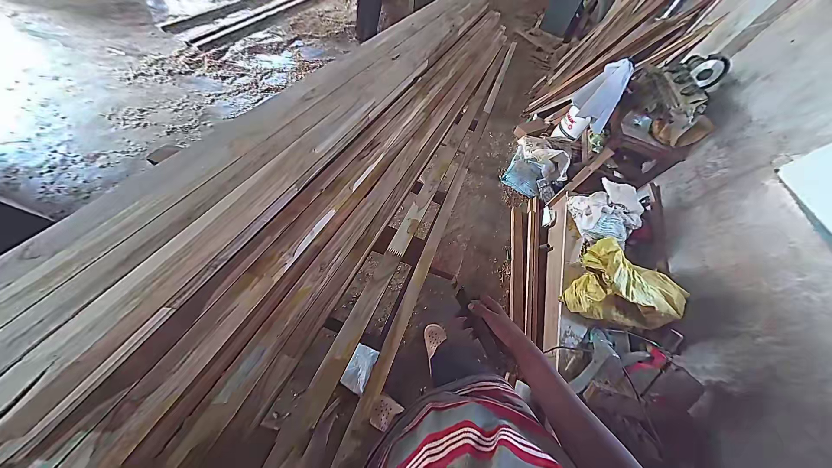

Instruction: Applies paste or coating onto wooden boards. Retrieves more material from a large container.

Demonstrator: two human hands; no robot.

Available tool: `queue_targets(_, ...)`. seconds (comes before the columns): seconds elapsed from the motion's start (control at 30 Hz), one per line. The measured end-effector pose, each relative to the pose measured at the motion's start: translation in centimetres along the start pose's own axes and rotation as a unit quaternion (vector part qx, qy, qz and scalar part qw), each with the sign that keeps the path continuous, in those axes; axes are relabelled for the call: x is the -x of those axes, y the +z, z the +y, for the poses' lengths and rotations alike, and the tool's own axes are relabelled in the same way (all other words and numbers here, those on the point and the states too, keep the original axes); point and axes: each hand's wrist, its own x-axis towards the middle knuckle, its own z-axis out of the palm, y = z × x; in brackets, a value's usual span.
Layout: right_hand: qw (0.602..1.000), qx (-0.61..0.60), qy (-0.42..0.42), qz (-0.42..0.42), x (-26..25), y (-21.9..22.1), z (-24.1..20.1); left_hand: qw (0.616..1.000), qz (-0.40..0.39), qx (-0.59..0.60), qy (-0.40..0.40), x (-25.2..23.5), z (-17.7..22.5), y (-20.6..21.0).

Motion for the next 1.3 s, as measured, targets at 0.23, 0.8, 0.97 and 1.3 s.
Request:
queue_targets(0.23, 0.990, 0.069, -0.111, 0.042, -11.5, -7.4, -7.9, 0.995, 0.078, 0.026, 0.056, -11.5, 10.6, -1.6)
queue_targets(0.8, 0.752, 0.638, -0.164, 0.002, -28.0, -14.5, -22.3, 0.980, -0.029, 0.188, -0.051, -42.2, 23.2, -0.6)
queue_targets(0.97, 0.760, 0.649, -0.016, -0.019, -24.3, -12.4, -27.0, 0.976, -0.063, 0.182, -0.099, -42.4, 24.4, -1.3)
queue_targets(1.3, 0.835, 0.545, -0.043, 0.058, -27.9, -12.1, -28.2, 0.990, -0.003, 0.034, -0.134, -41.6, 26.8, 0.4)
